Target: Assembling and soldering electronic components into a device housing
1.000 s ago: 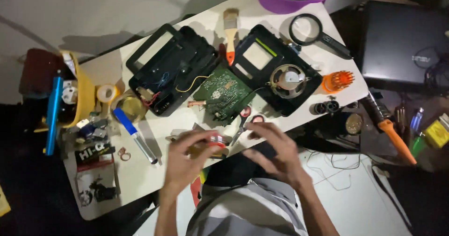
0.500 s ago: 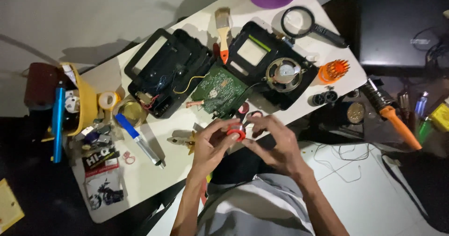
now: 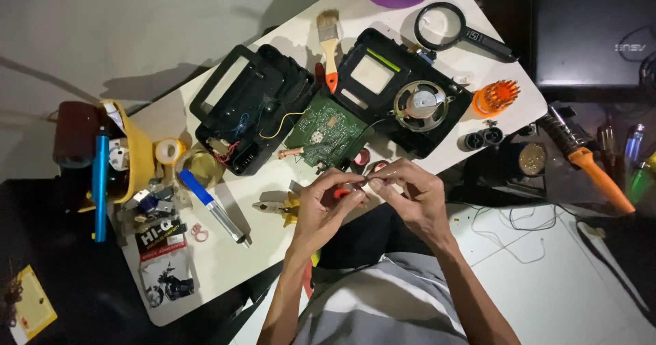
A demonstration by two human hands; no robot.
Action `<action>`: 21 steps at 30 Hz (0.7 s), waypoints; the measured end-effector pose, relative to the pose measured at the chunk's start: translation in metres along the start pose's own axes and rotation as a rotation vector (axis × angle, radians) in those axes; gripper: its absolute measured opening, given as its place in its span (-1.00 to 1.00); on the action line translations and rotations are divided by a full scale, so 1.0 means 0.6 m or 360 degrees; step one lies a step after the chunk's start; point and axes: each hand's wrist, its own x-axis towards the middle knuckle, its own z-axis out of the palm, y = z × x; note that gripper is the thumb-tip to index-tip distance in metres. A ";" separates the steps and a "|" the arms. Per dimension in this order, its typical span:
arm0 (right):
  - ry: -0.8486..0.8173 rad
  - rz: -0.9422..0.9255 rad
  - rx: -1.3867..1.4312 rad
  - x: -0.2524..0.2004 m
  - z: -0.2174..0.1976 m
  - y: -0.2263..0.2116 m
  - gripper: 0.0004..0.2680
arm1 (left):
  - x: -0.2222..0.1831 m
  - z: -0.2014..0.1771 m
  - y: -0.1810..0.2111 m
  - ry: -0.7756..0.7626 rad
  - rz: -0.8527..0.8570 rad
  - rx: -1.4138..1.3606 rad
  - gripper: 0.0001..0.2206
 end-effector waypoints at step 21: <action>0.0329 -0.0289 -0.0103 0.055 -0.042 -0.021 -0.94 | 0.154 -0.039 0.111 -0.0375 0.0646 0.0584 -0.87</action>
